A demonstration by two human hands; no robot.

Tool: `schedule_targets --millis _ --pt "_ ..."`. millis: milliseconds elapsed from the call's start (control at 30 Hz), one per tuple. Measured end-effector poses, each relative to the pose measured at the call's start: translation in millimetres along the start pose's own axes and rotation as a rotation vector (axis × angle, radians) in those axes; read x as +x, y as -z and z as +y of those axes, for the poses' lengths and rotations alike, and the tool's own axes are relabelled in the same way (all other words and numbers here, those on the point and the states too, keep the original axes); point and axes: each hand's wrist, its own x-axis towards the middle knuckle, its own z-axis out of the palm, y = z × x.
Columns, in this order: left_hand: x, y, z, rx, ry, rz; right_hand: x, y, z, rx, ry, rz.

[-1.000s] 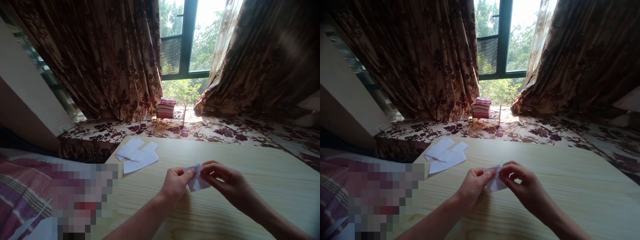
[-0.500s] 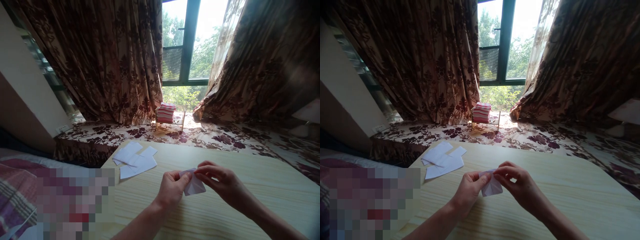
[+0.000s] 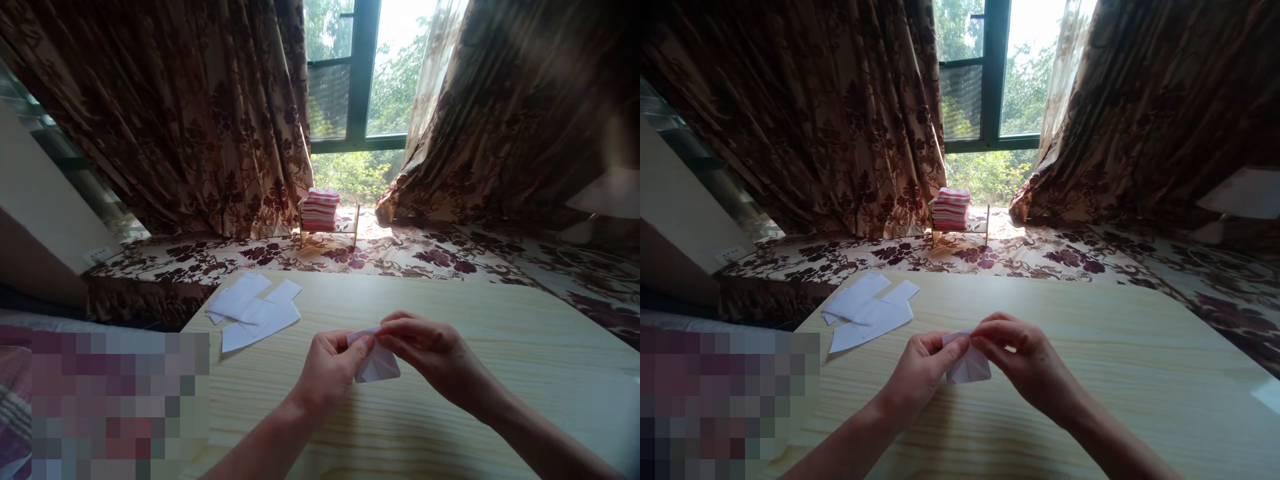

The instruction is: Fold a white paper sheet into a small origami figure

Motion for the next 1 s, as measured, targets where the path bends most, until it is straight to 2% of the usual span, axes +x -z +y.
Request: schedule_targets --millis 233,533,733,1000 --pt "-3 -5.6 1 0.009 0.028 0.005 -3 -2 -3 0.075 -0.013 0.042" --pt "-3 -5.6 0 0.070 0.051 -0.035 -8 -4 7 0.135 -0.074 0.133" --pt "-5 -7.9 1 0.084 0.067 -0.048 -9 -5 8 0.155 -0.092 0.119" --pt "-4 -9.2 -3 0.155 0.030 0.000 -8 -6 8 0.186 -0.148 0.075"
